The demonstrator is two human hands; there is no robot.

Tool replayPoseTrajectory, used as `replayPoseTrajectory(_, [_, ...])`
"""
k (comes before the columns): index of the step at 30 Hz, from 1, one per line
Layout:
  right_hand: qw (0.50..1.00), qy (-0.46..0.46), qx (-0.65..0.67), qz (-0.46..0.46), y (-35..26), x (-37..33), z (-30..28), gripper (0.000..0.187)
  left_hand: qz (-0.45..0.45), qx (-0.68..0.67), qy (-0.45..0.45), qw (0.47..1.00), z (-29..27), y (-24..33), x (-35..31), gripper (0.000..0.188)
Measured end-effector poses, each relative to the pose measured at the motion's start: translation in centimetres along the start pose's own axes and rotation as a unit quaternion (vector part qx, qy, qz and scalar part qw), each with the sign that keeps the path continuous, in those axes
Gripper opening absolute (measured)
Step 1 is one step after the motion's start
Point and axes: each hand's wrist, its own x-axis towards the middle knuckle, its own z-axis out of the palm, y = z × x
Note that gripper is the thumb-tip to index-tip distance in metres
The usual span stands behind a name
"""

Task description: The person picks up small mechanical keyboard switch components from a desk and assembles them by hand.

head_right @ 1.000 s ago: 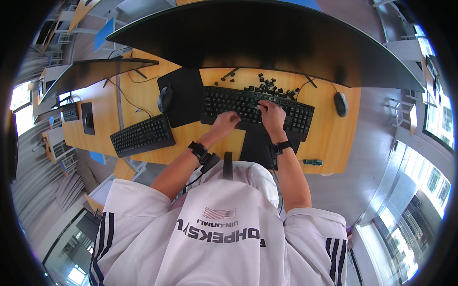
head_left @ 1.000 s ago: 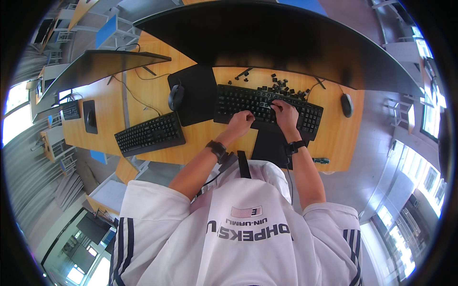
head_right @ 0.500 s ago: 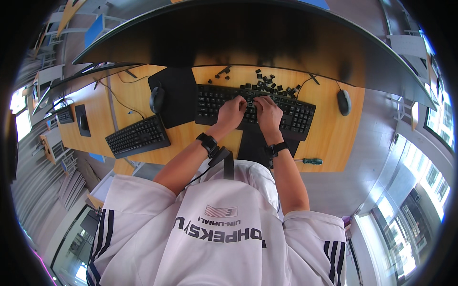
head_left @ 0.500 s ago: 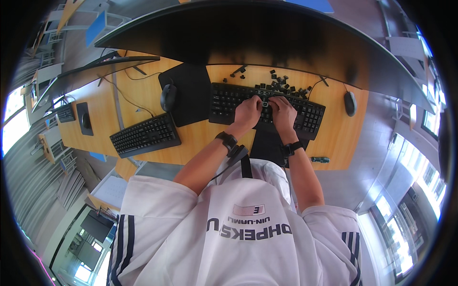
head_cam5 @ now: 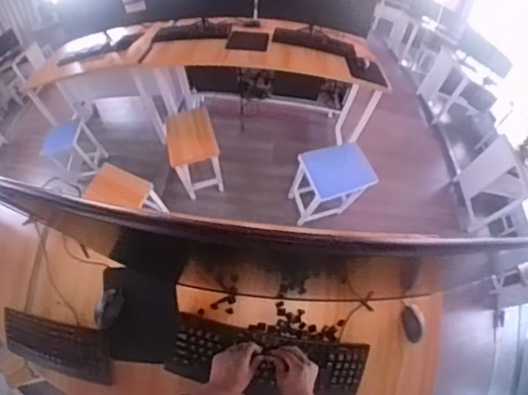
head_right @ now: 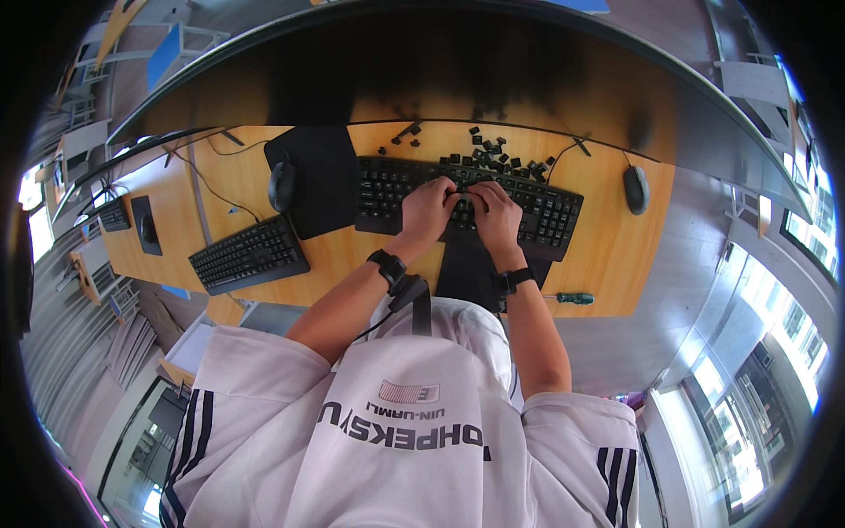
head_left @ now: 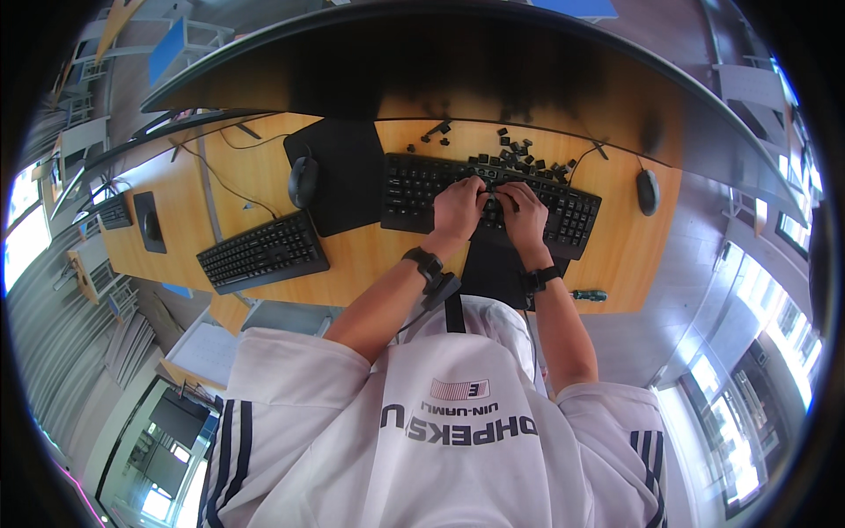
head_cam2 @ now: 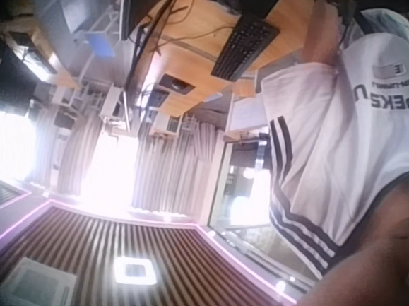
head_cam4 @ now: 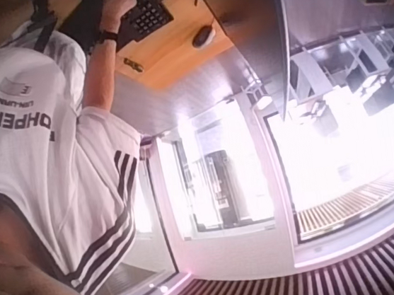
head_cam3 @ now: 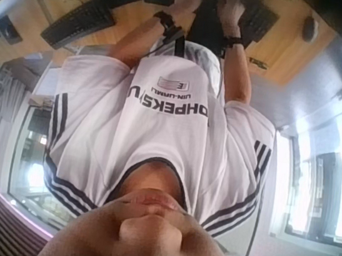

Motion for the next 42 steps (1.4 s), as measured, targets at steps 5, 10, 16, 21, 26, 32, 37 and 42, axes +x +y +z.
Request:
replayPoseTrajectory(5, [1.0, -0.012, 0.002, -0.023, -0.1, 0.5, -0.3, 0.006, -0.023, 0.001, -0.007, 1.0, 0.0, 0.1, 0.1, 0.017])
replayPoseTrajectory(10, [0.999, -0.052, 0.006, 0.01, -0.4, 0.9, -0.8, 0.006, -0.01, -0.01, 0.008, 1.0, 0.0, 0.0, 0.3, 0.018])
replayPoseTrajectory(16, [0.993, -0.074, 0.011, 0.094, -1.0, 1.4, -0.6, 0.009, -0.044, -0.015, -0.005, 0.999, -0.1, 0.4, 0.6, 0.021])
replayPoseTrajectory(21, [0.963, -0.094, 0.037, 0.251, -1.4, 2.1, -0.4, 0.012, -0.097, -0.006, -0.022, 0.995, 0.0, 1.0, 1.1, 0.022])
replayPoseTrajectory(26, [0.946, -0.094, 0.041, 0.308, -1.1, 2.5, -0.5, 0.015, -0.124, 0.007, -0.034, 0.992, -0.3, 1.6, 1.9, 0.022])
replayPoseTrajectory(32, [0.945, -0.093, -0.002, 0.312, -1.9, 2.9, -0.4, 0.015, -0.128, -0.01, -0.042, 0.991, -0.4, 2.0, 2.0, 0.016])
replayPoseTrajectory(37, [0.945, -0.135, -0.007, 0.298, -0.5, 3.8, -0.3, 0.014, -0.167, -0.018, -0.053, 0.984, -0.5, 2.2, 2.2, 0.013])
replayPoseTrajectory(42, [0.952, -0.157, -0.018, 0.261, 0.1, 3.9, -0.2, 0.012, -0.174, -0.004, -0.072, 0.982, -0.5, 2.5, 2.5, 0.015])
